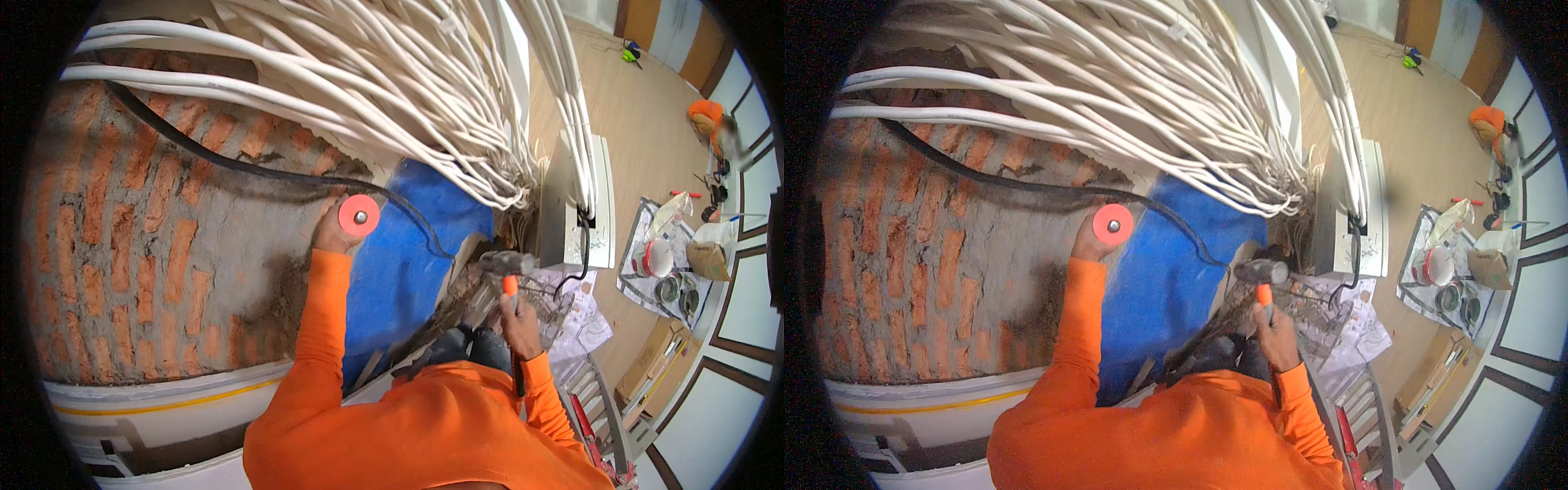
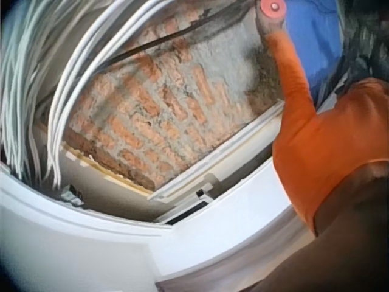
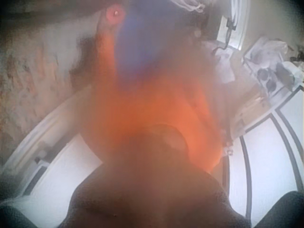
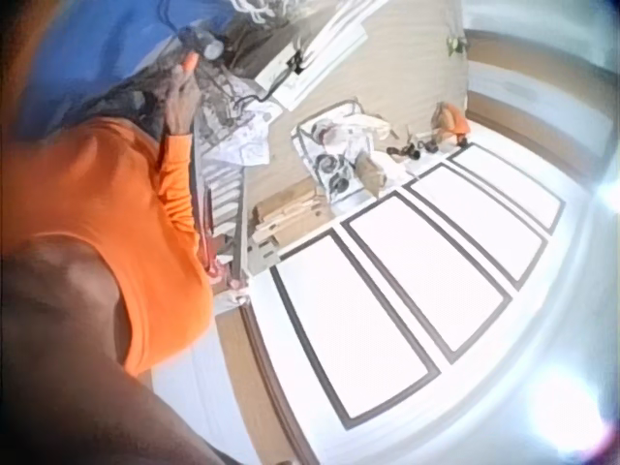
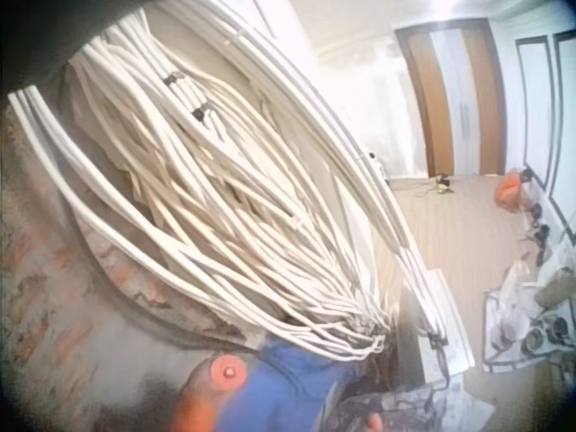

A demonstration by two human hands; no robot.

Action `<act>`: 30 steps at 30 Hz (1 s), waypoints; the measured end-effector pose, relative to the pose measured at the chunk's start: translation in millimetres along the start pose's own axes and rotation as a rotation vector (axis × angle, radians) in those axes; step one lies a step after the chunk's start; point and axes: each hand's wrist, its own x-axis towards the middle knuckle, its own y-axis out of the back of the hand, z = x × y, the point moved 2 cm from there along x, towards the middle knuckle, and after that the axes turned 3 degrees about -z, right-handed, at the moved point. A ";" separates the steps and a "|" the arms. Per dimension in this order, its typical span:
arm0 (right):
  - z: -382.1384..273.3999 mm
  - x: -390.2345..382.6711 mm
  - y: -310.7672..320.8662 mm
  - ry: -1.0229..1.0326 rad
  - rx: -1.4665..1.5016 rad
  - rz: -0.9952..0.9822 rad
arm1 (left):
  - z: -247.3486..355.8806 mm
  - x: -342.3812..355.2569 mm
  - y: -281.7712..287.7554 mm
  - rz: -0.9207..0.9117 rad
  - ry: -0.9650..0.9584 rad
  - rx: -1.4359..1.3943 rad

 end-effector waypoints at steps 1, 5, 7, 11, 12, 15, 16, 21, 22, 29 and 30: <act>-2.6 0.8 4.3 0.010 -0.007 0.015 | -7.5 -1.9 3.8 0.033 0.009 0.193; 6.7 17.0 3.8 -0.036 0.109 0.033 | 0.8 -13.6 -13.7 -0.068 -0.115 -0.181; -1.4 20.9 1.1 -0.051 0.122 0.003 | -43.7 -30.5 -10.3 0.021 0.044 -0.566; 2.5 26.9 -1.9 -0.076 0.174 -0.035 | -43.9 -83.9 -26.1 -0.001 0.188 -1.156; -1.5 26.1 -3.3 -0.072 0.182 -0.027 | -34.5 -93.9 -32.2 0.054 0.280 -1.447; -10.1 25.0 -9.1 -0.054 0.164 -0.027 | -10.4 -117.6 -34.5 0.410 0.356 -1.234; -9.1 26.0 -9.4 -0.049 0.137 -0.028 | -13.8 -119.0 -29.0 0.304 0.260 -1.340; -29.6 21.1 -19.0 0.069 -0.028 -0.064 | -20.3 -109.5 -17.2 0.318 0.056 -1.656; -41.7 15.4 -27.4 0.136 -0.068 -0.043 | -32.0 -106.9 -20.4 0.333 0.073 -1.656; 12.6 32.8 -134.8 0.445 0.061 0.033 | -20.6 -80.5 -39.4 0.532 0.198 -1.520; 16.4 36.1 -153.8 0.661 -0.150 0.089 | -23.0 -78.4 -37.6 0.544 0.207 -1.500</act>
